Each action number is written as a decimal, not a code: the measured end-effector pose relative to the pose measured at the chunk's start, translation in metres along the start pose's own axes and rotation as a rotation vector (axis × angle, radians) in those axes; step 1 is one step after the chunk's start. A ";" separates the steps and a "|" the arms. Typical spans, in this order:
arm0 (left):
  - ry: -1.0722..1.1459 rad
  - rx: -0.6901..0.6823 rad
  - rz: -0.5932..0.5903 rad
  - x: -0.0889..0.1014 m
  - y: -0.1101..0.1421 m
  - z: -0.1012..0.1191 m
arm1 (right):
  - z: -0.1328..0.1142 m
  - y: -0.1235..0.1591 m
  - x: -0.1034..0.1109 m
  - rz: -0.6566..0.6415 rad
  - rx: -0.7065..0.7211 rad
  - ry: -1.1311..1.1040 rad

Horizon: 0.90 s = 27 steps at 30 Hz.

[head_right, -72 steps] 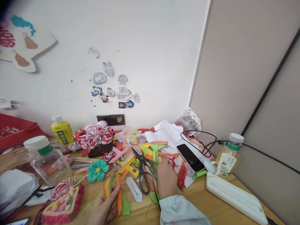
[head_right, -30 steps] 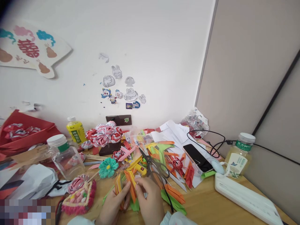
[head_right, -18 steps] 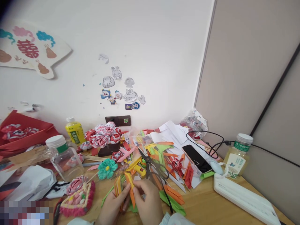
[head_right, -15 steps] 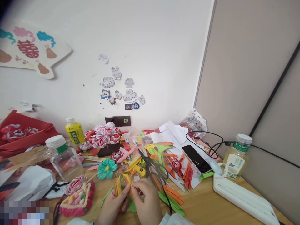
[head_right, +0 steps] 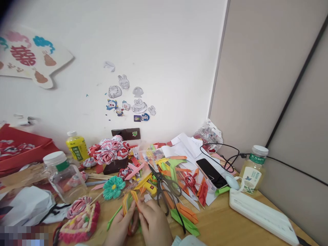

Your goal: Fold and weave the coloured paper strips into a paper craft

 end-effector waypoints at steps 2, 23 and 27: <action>-0.016 0.006 0.008 0.000 0.000 0.000 | 0.001 0.000 0.000 -0.021 0.038 0.065; -0.037 0.027 -0.007 -0.001 0.000 0.005 | 0.063 -0.068 0.087 0.044 -0.363 0.640; -0.047 -0.019 -0.028 -0.001 -0.002 0.002 | 0.060 -0.092 0.079 -0.015 -0.333 0.668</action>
Point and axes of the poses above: each hand's wrist, its own y-axis away from the middle knuckle, its own x-axis out of the back of the hand, z = x × y, the point moved 1 cm from there along -y, towards the middle knuckle, and after that the axes turned 7 degrees about -y, right-handed, at the moved point
